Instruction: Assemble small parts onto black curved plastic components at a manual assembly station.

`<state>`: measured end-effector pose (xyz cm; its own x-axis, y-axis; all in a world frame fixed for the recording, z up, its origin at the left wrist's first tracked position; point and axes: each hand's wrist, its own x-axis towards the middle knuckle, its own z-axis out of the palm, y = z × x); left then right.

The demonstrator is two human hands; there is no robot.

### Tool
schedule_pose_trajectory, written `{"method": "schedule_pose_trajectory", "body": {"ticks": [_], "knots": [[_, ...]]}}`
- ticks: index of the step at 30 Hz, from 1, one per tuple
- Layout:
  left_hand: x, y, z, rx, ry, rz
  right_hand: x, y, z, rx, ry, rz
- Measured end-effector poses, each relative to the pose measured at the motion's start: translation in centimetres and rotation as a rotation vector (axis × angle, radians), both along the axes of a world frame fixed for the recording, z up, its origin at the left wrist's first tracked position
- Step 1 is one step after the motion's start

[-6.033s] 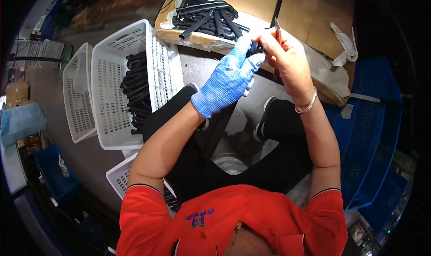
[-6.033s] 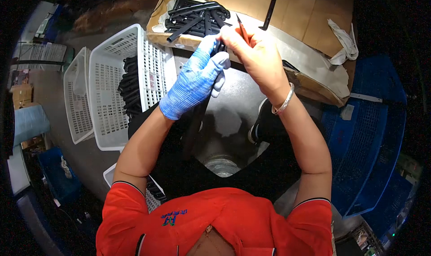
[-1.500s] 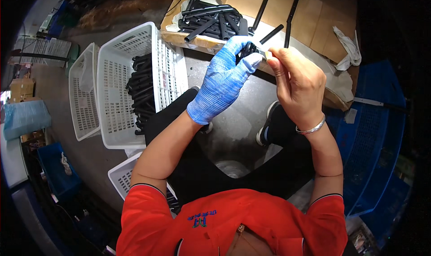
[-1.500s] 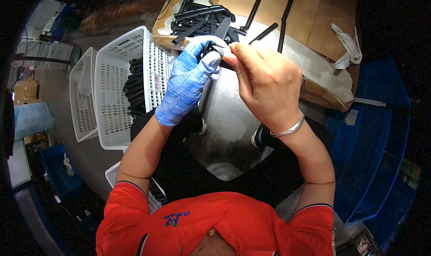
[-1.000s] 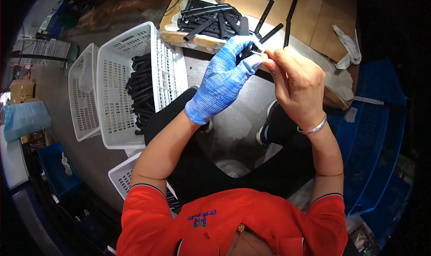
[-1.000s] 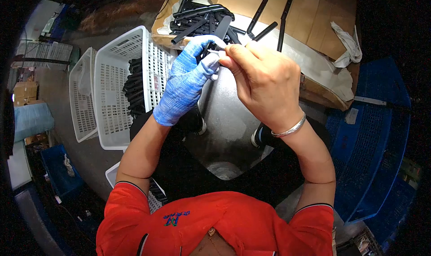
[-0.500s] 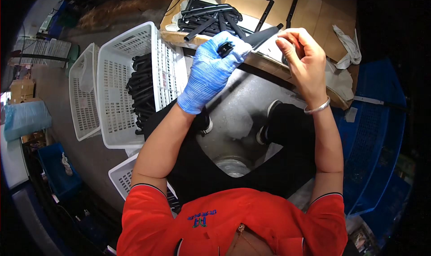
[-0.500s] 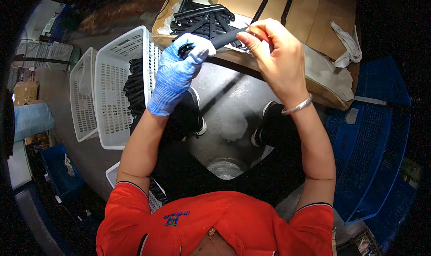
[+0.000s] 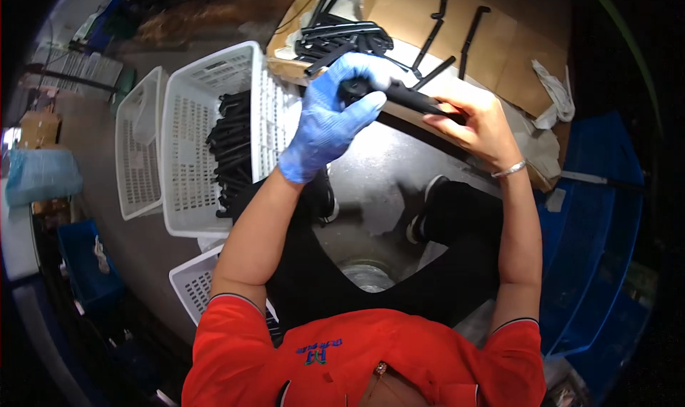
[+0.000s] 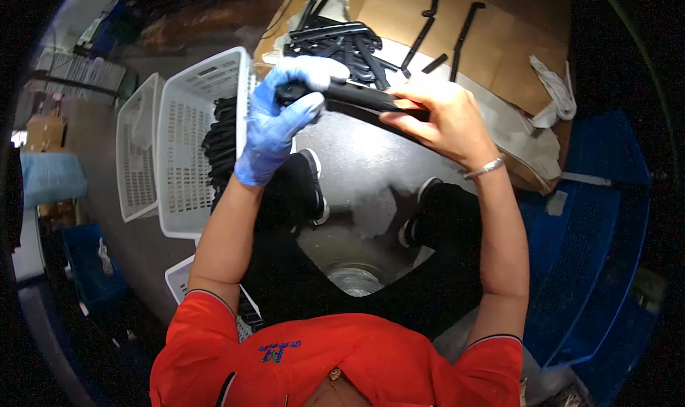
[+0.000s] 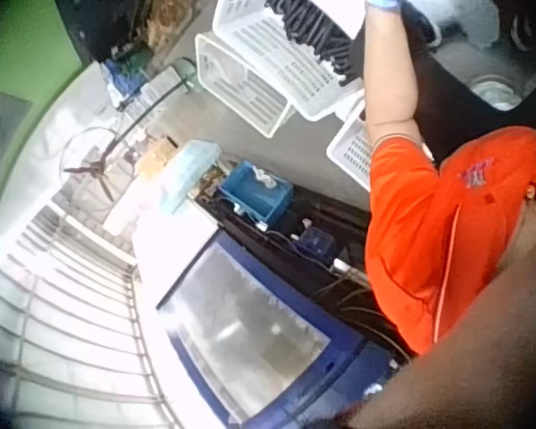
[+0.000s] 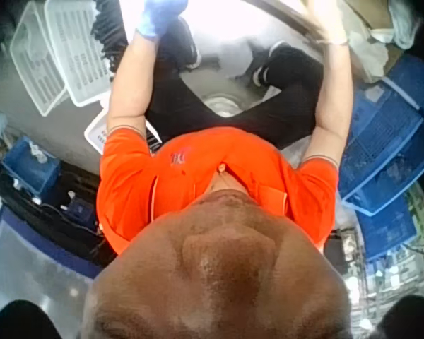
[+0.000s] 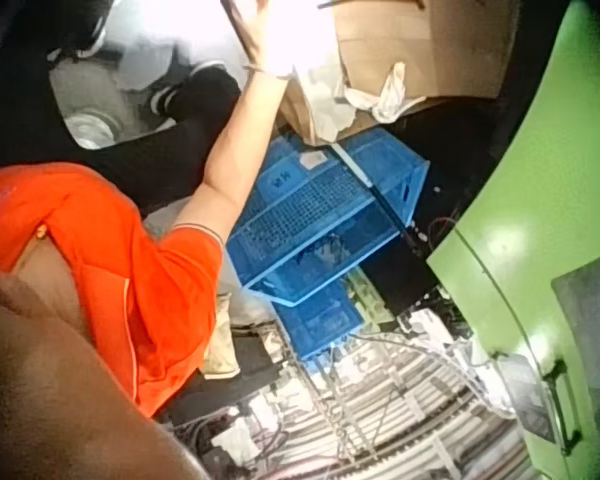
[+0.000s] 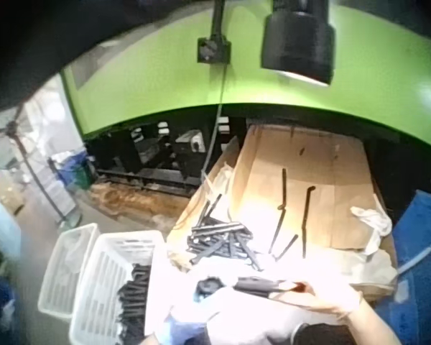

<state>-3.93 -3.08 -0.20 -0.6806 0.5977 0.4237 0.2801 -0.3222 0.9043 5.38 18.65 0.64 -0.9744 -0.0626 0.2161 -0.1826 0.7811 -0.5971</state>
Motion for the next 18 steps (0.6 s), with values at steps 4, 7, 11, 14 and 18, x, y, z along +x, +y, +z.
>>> {"method": "schedule_pose_trajectory", "body": {"ticks": [4,7,11,14,18], "knots": [[0.5,0.4,0.7,0.041,-0.17,0.087,0.3,-1.3,0.2,-0.124,-0.013,-0.009],[-0.1,0.1,0.5,0.101,-0.15,0.048,0.3,-2.4,0.2,-0.134,0.068,0.002],[-0.3,0.4,0.4,0.133,-0.188,0.045,0.2,-2.7,0.1,-0.103,0.156,-0.019],[-0.2,0.5,0.3,0.119,-0.166,0.065,0.5,-2.9,0.3,-0.062,0.164,-0.035],[0.1,0.7,-0.4,0.154,-0.328,0.054,0.6,-3.9,0.2,-0.048,0.153,-0.072]]}}
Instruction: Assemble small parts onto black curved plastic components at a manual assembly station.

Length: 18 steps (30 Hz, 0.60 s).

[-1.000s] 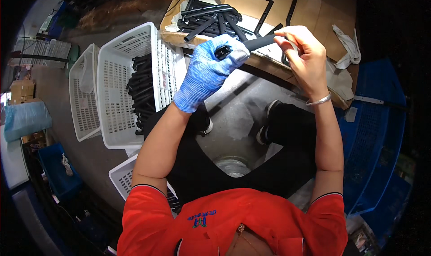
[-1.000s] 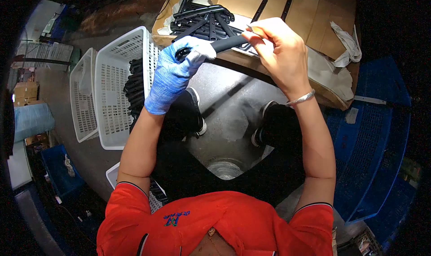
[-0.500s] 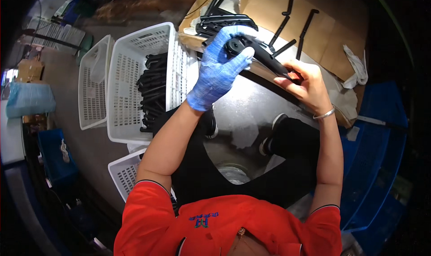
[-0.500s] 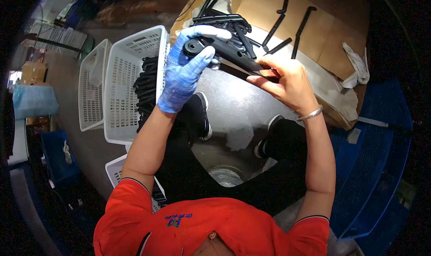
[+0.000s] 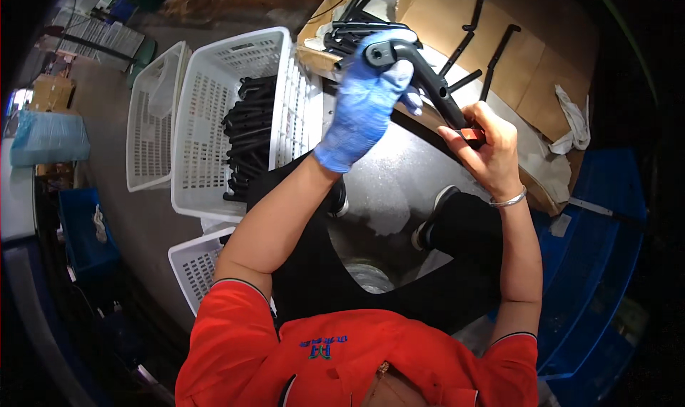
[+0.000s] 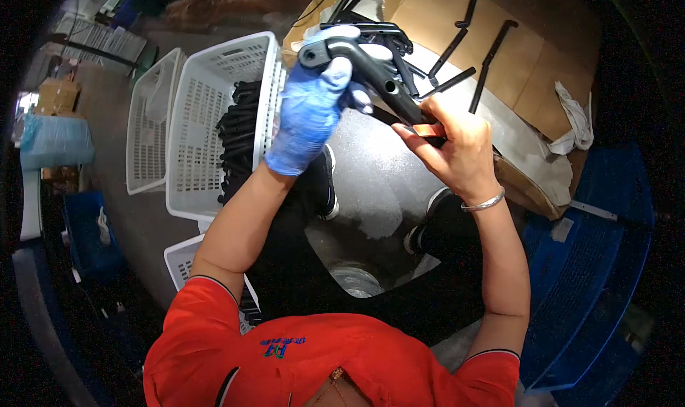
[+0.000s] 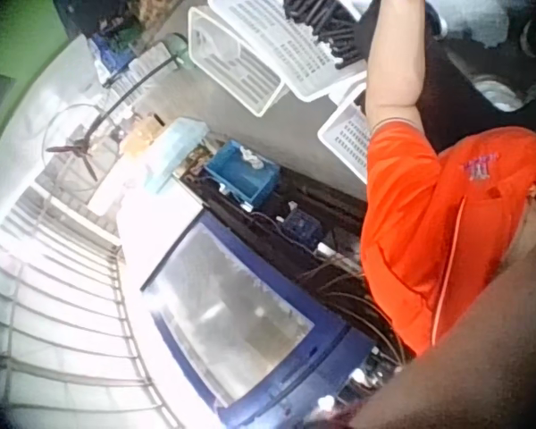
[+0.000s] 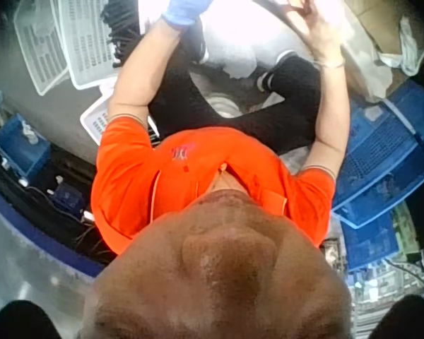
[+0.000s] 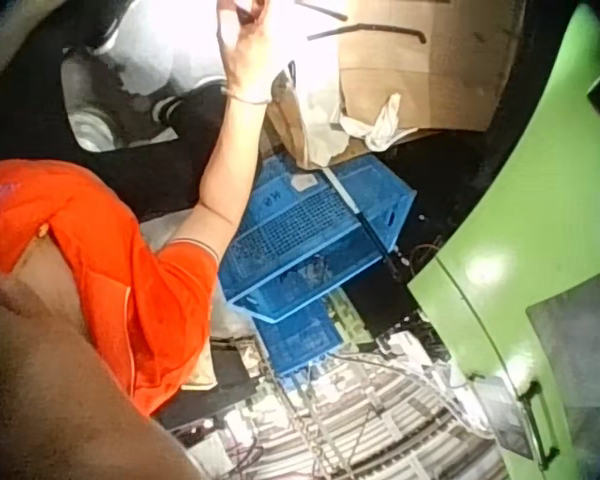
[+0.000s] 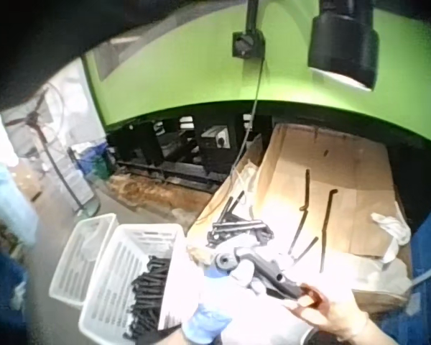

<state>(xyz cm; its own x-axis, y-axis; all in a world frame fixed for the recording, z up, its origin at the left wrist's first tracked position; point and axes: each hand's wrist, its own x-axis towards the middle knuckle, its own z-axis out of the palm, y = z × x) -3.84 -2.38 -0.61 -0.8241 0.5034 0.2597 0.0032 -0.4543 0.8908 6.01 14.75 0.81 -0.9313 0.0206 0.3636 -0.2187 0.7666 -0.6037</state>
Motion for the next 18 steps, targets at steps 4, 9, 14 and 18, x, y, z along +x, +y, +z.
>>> {"method": "schedule_pose_trajectory", "body": {"ticks": [4,9,14,18], "knots": [[0.9,0.8,-0.9,-0.3,0.979,0.258,0.2,-0.5,-0.6,-0.008,0.02,0.055],[-2.2,-4.4,2.6,0.032,0.113,0.299,-0.8,-0.1,-2.9,-0.367,0.122,0.071],[-8.1,-23.0,2.9,0.516,-0.015,0.296,-1.3,4.5,-5.3,-0.391,0.077,0.025],[3.2,-39.8,-5.4,-1.166,0.312,1.319,-0.2,5.1,-6.1,-0.28,0.062,0.019]]}}
